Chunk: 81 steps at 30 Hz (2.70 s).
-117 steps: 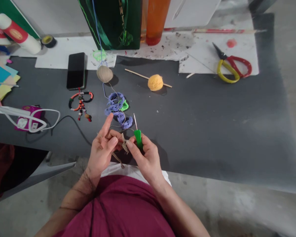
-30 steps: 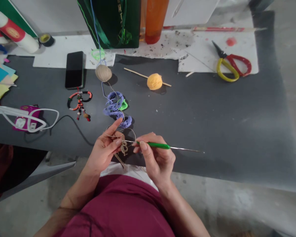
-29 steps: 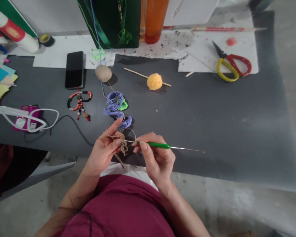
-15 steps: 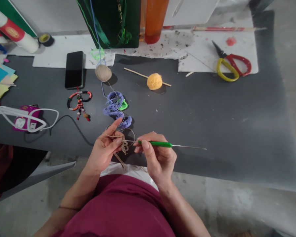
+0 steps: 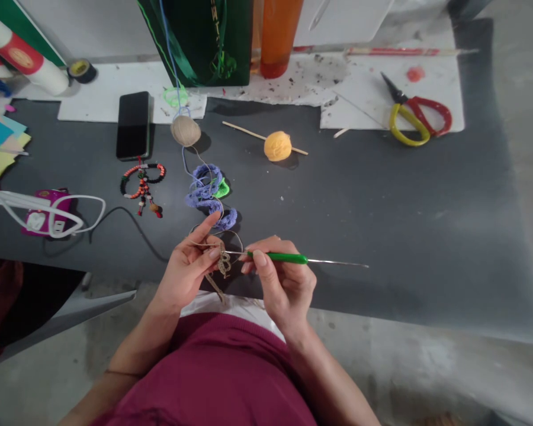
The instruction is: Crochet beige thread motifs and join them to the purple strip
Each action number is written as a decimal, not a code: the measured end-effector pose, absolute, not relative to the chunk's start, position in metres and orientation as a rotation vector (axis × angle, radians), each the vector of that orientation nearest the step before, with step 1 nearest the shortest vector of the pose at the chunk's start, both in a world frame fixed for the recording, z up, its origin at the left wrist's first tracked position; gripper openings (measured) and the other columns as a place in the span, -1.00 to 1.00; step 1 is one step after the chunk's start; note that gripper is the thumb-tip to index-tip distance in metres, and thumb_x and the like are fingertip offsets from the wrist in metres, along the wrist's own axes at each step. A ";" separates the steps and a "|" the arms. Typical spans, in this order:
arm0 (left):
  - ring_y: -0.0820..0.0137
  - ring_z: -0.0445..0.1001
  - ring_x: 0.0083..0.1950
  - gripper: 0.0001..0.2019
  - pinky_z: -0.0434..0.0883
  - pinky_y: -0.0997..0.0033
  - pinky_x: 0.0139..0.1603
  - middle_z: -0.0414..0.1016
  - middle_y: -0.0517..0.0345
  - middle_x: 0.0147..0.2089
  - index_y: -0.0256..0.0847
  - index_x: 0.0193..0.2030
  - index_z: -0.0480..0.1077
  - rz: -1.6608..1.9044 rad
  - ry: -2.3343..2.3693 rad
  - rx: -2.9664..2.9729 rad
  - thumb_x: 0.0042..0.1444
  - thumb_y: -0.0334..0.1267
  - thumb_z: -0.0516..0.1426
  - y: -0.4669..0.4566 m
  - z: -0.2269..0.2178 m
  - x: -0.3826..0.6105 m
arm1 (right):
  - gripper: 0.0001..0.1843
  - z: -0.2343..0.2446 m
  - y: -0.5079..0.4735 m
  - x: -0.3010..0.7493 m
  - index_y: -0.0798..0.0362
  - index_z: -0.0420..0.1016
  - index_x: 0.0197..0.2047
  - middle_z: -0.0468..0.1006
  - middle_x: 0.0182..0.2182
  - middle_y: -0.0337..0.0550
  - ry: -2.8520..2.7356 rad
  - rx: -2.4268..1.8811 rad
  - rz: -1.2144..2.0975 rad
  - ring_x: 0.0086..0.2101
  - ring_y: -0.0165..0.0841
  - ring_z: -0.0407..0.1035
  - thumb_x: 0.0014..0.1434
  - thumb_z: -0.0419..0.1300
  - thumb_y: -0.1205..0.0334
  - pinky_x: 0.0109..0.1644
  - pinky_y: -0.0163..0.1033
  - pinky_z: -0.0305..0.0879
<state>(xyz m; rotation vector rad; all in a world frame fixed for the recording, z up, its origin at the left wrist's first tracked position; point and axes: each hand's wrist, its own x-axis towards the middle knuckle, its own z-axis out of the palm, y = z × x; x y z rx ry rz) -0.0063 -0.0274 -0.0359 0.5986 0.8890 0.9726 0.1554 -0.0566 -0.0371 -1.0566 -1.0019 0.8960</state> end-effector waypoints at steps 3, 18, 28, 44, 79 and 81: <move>0.60 0.31 -0.44 -0.38 0.32 0.57 -0.39 0.49 0.30 -0.35 -0.01 0.31 0.54 0.978 0.887 0.592 0.08 -0.18 0.48 -0.027 -0.036 -0.006 | -0.92 -0.037 -0.057 0.155 -0.08 0.64 -0.14 0.67 -0.34 -0.26 -1.022 -1.047 0.889 -0.48 -0.44 0.52 0.41 0.29 0.26 -0.45 -0.30 0.48; 0.60 0.32 -0.43 -0.36 0.35 0.56 -0.37 0.48 0.29 -0.34 0.01 0.31 0.55 0.973 0.900 0.582 0.06 -0.16 0.49 -0.028 -0.035 -0.005 | -0.91 -0.036 -0.057 0.155 -0.07 0.60 -0.17 0.65 -0.36 -0.24 -1.061 -1.095 0.865 -0.49 -0.40 0.49 0.42 0.27 0.19 -0.47 -0.25 0.44; 0.59 0.36 -0.42 -0.33 0.36 0.56 -0.38 0.49 0.27 -0.33 -0.04 0.33 0.53 0.962 0.915 0.584 0.05 -0.15 0.50 -0.028 -0.036 -0.006 | -0.89 -0.035 -0.057 0.160 -0.06 0.58 -0.16 0.66 -0.38 -0.24 -1.182 -1.067 0.803 -0.46 -0.37 0.49 0.43 0.22 0.27 -0.38 -0.19 0.49; 0.60 0.39 -0.42 -0.35 0.36 0.58 -0.38 0.51 0.27 -0.34 -0.04 0.32 0.54 0.925 0.906 0.603 0.06 -0.17 0.49 -0.029 -0.035 -0.008 | -0.90 -0.034 -0.050 0.168 -0.04 0.63 -0.16 0.65 -0.41 -0.21 -1.228 -0.971 0.935 -0.45 -0.34 0.53 0.40 0.26 0.26 -0.42 -0.22 0.48; 0.51 0.47 -0.41 -0.35 0.47 0.54 -0.38 0.62 0.16 -0.29 0.05 0.32 0.54 0.888 0.897 0.734 0.05 -0.24 0.48 -0.030 -0.030 -0.012 | -0.77 -0.041 -0.044 0.164 -0.07 0.50 -0.26 0.55 -0.48 -0.34 -0.849 -0.956 1.253 -0.60 -0.48 0.38 0.36 0.32 0.00 -0.59 -0.35 0.25; 0.51 0.47 -0.40 -0.36 0.49 0.53 -0.37 0.63 0.15 -0.29 0.04 0.32 0.54 0.899 0.890 0.731 0.06 -0.23 0.47 -0.030 -0.030 -0.012 | -0.78 -0.041 -0.044 0.163 -0.06 0.52 -0.27 0.56 -0.48 -0.34 -0.825 -0.945 1.263 -0.60 -0.48 0.39 0.36 0.34 0.02 -0.58 -0.36 0.28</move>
